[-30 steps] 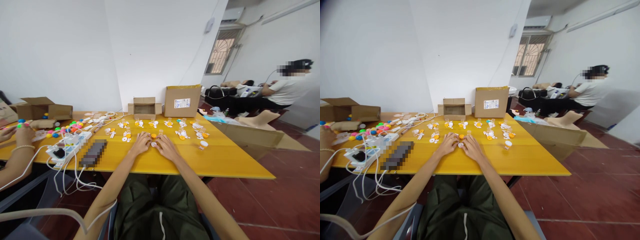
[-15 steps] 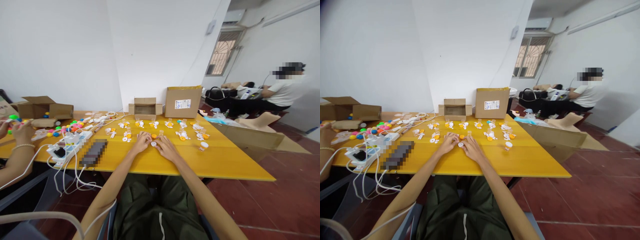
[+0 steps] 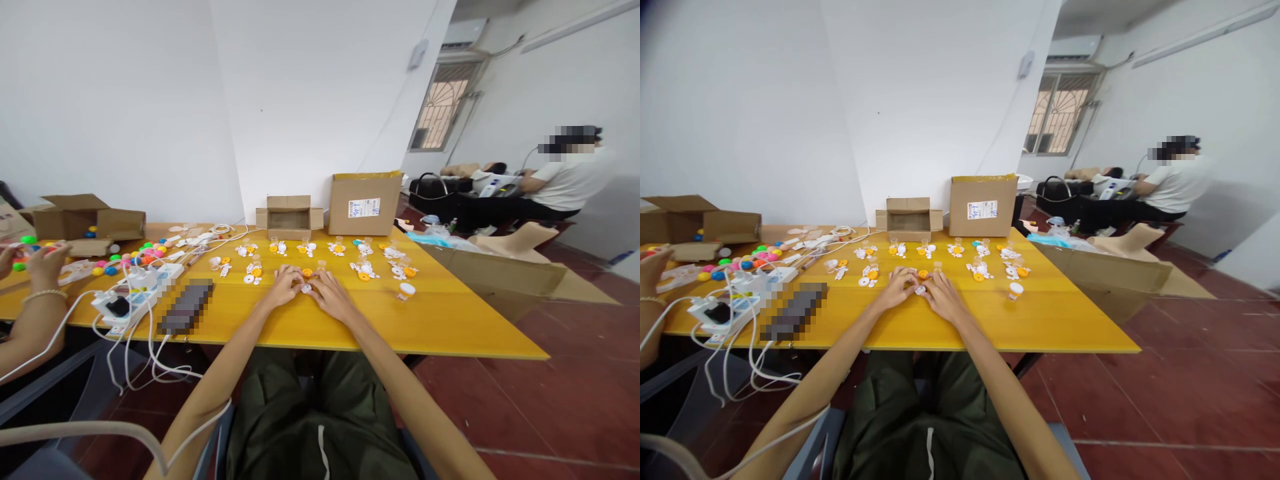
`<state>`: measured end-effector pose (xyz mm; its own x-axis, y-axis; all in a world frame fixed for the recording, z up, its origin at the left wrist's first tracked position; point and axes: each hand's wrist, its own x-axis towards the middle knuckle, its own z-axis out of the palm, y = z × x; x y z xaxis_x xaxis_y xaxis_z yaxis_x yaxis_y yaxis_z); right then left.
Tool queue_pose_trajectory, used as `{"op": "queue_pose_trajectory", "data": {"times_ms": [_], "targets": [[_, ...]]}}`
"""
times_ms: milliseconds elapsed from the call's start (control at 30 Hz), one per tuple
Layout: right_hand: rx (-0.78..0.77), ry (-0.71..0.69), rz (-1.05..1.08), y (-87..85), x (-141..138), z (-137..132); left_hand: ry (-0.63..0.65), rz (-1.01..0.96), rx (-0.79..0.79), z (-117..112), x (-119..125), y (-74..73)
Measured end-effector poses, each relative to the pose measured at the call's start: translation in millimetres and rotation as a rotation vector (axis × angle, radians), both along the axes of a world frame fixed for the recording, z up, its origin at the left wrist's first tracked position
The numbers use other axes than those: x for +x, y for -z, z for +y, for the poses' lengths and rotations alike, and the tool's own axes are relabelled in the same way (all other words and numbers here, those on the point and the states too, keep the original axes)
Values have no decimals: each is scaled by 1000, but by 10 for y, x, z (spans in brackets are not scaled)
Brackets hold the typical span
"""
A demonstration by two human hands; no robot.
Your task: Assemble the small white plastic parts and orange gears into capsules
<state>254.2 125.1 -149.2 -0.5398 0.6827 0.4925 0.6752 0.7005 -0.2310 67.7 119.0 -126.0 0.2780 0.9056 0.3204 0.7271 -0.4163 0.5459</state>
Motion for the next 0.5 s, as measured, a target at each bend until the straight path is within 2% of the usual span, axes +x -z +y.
{"op": "queue_pose_trajectory", "data": {"times_ms": [500], "targets": [[-4, -17, 32, -1, 9, 10, 1, 34, 8, 5, -7, 6]]}}
